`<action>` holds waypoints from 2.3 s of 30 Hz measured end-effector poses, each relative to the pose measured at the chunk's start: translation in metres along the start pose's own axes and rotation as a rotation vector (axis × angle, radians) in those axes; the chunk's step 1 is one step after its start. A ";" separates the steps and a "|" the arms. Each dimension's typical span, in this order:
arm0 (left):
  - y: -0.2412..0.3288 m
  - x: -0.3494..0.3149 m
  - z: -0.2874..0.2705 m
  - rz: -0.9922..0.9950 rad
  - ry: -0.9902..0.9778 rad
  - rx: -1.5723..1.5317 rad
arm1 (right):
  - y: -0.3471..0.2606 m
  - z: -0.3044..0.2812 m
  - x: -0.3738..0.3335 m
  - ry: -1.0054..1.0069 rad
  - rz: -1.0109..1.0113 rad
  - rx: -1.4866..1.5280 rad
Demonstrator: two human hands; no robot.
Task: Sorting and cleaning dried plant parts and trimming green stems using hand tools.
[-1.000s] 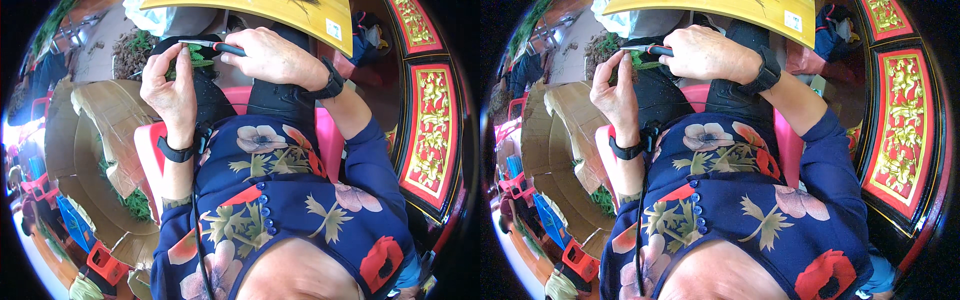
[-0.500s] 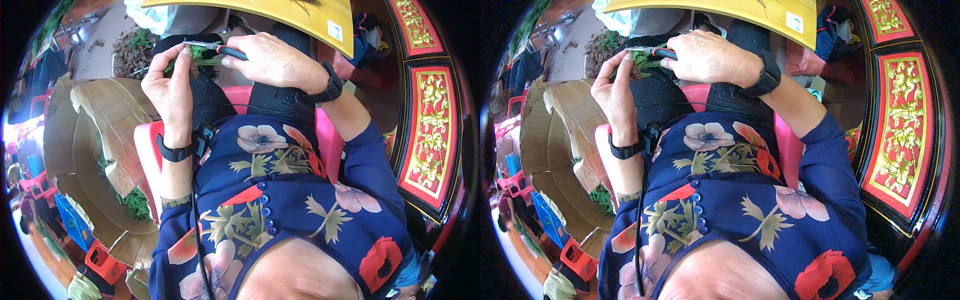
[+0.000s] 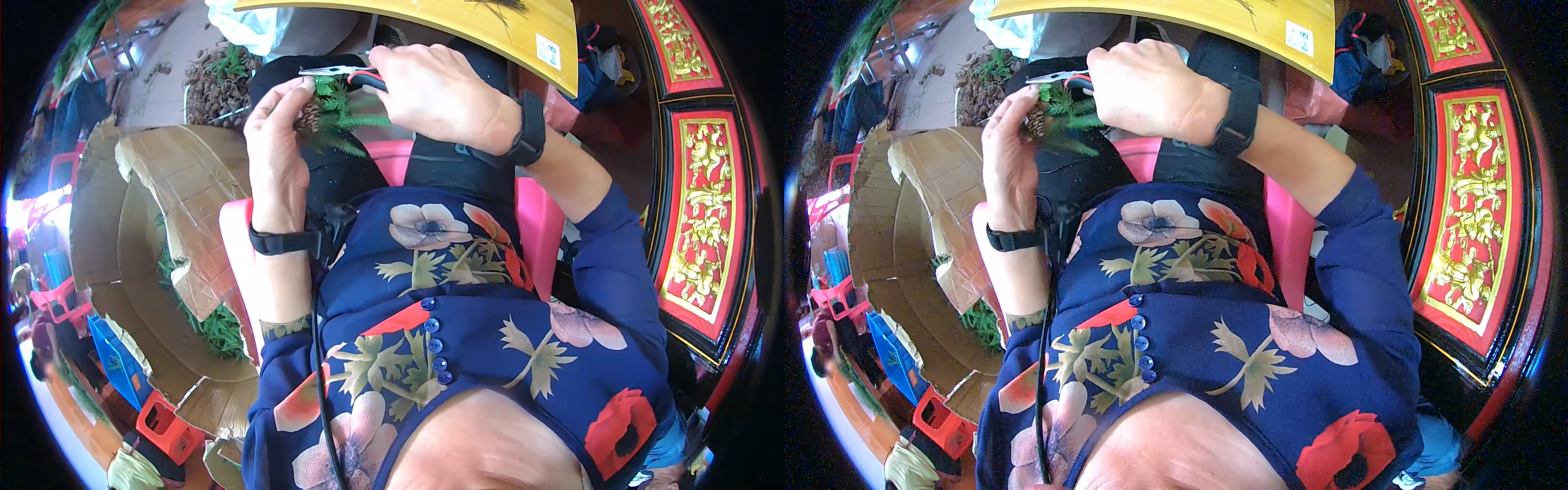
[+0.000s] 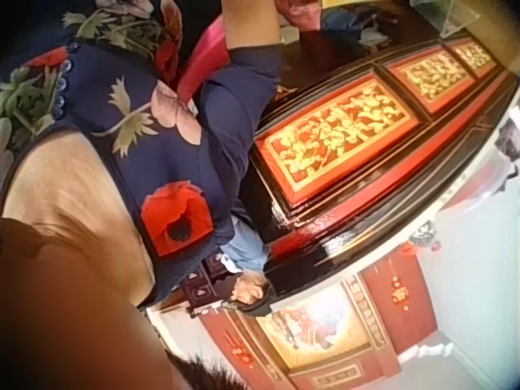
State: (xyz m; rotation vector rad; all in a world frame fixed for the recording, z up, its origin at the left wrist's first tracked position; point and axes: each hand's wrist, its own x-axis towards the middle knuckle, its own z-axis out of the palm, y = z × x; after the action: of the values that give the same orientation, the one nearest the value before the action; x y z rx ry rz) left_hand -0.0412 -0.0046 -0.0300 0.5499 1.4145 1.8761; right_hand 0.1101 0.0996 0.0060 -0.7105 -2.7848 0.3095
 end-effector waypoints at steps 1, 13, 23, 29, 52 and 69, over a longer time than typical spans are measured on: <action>-0.001 0.001 -0.002 -0.114 -0.028 -0.082 | -0.001 0.002 0.000 -0.001 -0.001 0.000; -0.026 0.016 -0.020 -0.220 -0.041 -0.220 | -0.026 0.006 0.032 0.318 -0.357 -1.011; -0.004 0.002 0.000 0.165 0.100 0.011 | 0.004 -0.028 0.033 -0.451 0.072 0.132; -0.006 -0.003 0.004 0.319 0.090 0.183 | 0.010 -0.028 0.028 -0.528 0.039 0.323; 0.014 -0.011 0.009 0.229 0.041 0.068 | 0.002 -0.039 0.024 -0.699 0.177 0.463; 0.013 -0.013 0.010 0.369 0.047 0.370 | 0.012 -0.043 0.021 -0.697 0.028 0.306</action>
State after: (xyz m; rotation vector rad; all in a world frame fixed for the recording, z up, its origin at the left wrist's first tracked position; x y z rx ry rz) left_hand -0.0295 -0.0098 -0.0141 1.0101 1.8039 1.9183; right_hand 0.1097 0.1261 0.0474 -0.6551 -3.2281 1.1565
